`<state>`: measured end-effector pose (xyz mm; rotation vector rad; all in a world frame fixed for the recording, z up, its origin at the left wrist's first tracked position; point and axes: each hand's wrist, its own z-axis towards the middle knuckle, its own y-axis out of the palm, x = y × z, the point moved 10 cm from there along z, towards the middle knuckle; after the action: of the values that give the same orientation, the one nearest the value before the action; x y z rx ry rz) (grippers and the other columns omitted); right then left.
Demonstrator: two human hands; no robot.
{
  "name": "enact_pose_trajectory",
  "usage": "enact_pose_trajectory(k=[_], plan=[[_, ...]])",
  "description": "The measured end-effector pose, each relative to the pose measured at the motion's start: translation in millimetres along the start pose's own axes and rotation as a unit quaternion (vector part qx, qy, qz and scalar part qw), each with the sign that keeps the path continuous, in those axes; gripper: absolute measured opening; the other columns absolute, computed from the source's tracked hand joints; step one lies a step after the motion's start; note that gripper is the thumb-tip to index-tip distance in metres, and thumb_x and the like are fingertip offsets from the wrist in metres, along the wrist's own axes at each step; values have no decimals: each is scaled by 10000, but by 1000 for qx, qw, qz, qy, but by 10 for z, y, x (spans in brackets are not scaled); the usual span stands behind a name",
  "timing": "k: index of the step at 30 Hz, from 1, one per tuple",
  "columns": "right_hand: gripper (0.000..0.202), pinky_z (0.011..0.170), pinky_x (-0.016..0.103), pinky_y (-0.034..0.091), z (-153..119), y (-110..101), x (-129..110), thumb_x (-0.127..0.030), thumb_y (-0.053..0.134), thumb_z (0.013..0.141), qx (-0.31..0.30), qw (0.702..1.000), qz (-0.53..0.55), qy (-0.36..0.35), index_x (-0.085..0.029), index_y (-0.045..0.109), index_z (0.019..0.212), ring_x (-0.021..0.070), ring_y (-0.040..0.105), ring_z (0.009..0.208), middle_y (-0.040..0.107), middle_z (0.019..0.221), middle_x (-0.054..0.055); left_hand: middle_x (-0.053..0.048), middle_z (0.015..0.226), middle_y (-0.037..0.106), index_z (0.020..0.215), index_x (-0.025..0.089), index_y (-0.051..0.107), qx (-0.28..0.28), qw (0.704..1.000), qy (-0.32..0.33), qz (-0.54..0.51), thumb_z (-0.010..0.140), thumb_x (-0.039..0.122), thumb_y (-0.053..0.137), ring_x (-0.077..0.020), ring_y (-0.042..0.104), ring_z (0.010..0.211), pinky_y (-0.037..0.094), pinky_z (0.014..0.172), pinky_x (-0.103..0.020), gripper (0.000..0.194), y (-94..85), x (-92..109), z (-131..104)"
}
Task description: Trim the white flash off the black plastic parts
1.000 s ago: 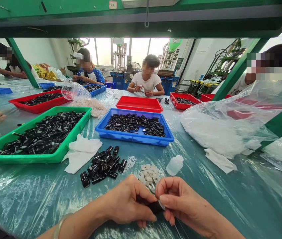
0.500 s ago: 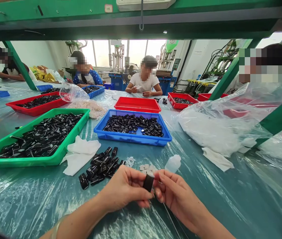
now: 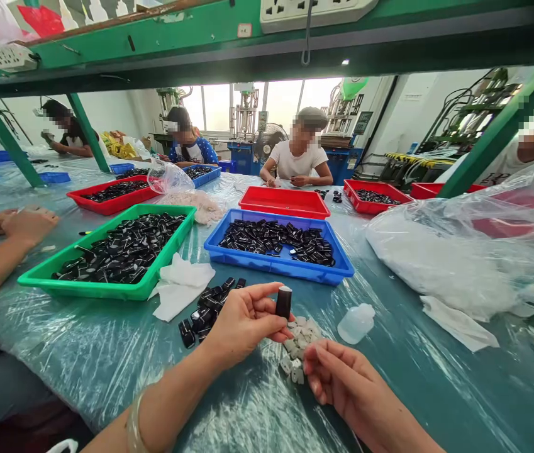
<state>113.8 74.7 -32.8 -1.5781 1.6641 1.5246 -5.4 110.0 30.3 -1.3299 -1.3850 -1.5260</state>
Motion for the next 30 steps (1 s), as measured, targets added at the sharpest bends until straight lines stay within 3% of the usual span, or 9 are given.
enact_pose_trajectory(k=[6,22,26,30], plan=[[297,505,195,378,-6,5,-10,-429,754,684,0,1000,-5,0,-145,674,712,76,521,540,619,655,7,-82,758,705,1086,66,520,20,1000,2,-1,629,107,698,-133,665,580,518,554,-207,492,-60,-10,24],[310,504,185,389,17,-12,11,-437,787,630,9,1000,-9,-7,-148,682,673,72,523,530,623,638,4,-109,809,714,988,79,621,26,999,30,-22,649,149,710,-138,674,614,524,543,-185,358,-121,11,59],[310,495,174,394,39,-28,44,-443,800,606,11,1000,-10,1,-159,697,680,68,520,524,627,633,2,-111,758,712,915,67,638,90,995,41,-24,684,180,695,-138,665,559,519,491,-183,264,-326,59,108],[327,502,173,421,61,-135,118,-454,835,533,55,998,-5,16,-183,713,670,79,531,539,653,652,12,-82,725,699,905,69,624,197,977,78,-18,734,118,635,-115,658,558,522,519,-174,179,-718,251,136]])
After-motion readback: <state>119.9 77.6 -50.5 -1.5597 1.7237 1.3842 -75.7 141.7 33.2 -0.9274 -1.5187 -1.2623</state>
